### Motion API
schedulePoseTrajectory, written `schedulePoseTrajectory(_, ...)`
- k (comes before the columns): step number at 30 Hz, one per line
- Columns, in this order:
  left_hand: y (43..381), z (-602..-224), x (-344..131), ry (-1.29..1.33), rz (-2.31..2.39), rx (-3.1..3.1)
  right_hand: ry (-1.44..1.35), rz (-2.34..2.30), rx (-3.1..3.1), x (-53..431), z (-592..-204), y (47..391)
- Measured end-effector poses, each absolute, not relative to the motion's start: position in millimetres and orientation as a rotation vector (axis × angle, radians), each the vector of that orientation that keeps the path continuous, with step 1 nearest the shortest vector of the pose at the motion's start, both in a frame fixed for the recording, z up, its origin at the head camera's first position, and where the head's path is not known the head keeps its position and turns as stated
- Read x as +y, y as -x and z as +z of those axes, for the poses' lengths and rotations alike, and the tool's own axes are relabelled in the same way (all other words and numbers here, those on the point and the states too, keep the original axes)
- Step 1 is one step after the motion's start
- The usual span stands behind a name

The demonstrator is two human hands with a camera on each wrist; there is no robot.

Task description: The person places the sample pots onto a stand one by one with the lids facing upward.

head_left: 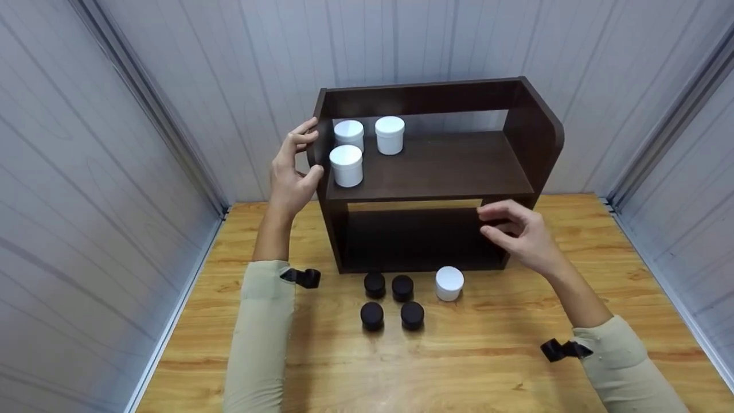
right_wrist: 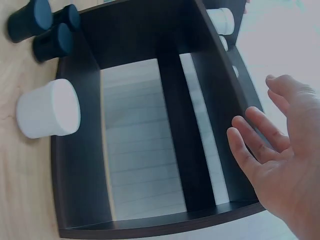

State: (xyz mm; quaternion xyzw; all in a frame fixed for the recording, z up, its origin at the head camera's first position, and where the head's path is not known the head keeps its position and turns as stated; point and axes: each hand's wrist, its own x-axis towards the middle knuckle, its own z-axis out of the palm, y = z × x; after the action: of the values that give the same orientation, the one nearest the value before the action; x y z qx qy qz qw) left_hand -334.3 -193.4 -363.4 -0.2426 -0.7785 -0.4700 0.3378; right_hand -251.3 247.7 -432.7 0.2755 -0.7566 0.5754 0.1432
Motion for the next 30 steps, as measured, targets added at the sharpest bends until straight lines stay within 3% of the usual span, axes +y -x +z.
schedulePoseTrajectory(30, 334, -364, -194, 0.642, -1.223, -2.017, -0.784, 1.676, -2.424, 234, -514, 247)
